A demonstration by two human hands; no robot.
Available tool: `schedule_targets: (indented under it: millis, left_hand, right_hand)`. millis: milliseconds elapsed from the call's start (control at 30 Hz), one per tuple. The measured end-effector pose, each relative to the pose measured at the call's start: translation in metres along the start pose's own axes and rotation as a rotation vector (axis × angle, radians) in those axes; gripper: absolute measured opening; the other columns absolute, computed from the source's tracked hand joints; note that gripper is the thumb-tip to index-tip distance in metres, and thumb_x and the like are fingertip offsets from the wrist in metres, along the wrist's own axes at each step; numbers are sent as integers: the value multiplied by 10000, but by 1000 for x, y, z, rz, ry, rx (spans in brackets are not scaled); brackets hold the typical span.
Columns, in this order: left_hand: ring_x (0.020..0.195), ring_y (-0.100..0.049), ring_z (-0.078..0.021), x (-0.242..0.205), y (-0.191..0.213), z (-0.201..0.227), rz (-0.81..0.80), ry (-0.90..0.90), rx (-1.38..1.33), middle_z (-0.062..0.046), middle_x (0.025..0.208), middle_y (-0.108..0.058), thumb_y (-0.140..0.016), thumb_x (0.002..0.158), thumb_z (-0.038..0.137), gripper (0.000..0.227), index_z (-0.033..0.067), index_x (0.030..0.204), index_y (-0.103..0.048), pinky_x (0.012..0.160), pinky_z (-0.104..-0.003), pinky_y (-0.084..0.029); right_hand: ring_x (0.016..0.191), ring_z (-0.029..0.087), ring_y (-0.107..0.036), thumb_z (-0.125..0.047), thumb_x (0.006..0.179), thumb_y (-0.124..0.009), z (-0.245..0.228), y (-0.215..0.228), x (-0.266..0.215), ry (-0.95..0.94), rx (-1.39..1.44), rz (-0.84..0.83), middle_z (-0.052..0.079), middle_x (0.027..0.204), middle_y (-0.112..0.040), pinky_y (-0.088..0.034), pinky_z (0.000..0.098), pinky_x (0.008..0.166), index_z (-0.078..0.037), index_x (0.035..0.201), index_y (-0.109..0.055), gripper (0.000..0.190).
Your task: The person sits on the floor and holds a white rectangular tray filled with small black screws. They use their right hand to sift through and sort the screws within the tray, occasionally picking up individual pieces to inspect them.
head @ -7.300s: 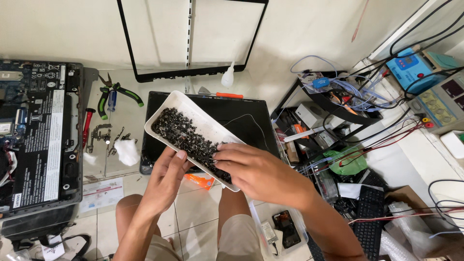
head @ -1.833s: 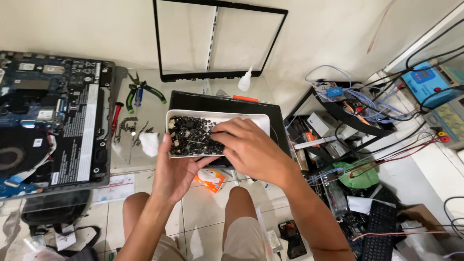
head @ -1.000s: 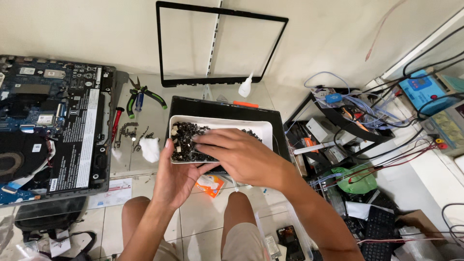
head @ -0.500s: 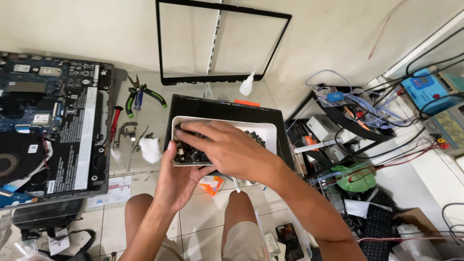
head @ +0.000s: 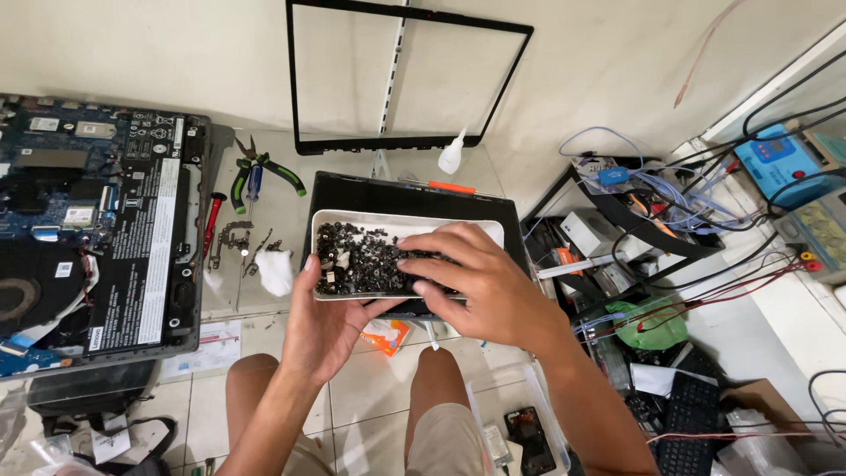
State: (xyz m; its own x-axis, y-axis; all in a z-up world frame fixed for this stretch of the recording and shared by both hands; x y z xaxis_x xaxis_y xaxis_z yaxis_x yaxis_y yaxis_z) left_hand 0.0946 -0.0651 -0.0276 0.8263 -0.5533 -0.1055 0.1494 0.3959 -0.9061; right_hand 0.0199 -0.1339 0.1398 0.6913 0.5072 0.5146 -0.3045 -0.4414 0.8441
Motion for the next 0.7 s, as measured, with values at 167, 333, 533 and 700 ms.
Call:
schedule_targets:
  millis: [167,333,533,700]
  left_hand:
    - [1240,-503,-484,-4,-3,3,46,-5,-5,-193,1450,-482,-351,868,475,691,116,1455,-408,1046,-704,-371]
    - [1247,-500,-494,-4,1,6,54,-25,23,-207,1454,-481,-365,847,474,700,113,1443,-419,1035,-700,-386]
    - [1230,-499,-516,-4,-2,7,44,-29,37,-240,1451,-462,-393,828,442,710,69,1433,-409,1019,-696,-405]
    - [1176,-536,-472,4,9,1,-39,-59,-54,-171,1387,-526,-462,812,410,644,112,1383,-487,1007,-743,-395]
  right_hand:
    - [1238,386,-478,-351,833,-735,3,7,-8,-16,-140,-7,155,1333,-554,-349,556,1045,-128,1148,-681,390]
    - [1364,386,-393,-477,751,-806,14,4,-15,-85,-235,-11,145,1423,-461,-242,621,1131,-122,1152,-648,559]
    - [1322,369,-452,-495,739,-810,13,3,-19,-80,-239,13,149,1379,-490,-264,616,1117,-108,1133,-646,576]
    - [1318,364,-473,-501,755,-790,15,4,-22,-81,-259,74,142,1389,-499,-235,629,1124,-126,1120,-638,545]
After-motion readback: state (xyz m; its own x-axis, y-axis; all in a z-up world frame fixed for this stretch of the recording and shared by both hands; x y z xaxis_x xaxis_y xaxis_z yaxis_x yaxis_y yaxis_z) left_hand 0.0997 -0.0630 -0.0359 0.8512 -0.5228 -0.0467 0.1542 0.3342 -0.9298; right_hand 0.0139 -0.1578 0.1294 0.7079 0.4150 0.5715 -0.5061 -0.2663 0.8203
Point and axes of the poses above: each hand's wrist, its own x-axis towards the middle knuckle, its own y-axis out of the back of the hand, z = x × y, the point moved 10 cm from there along x, towards the middle knuckle
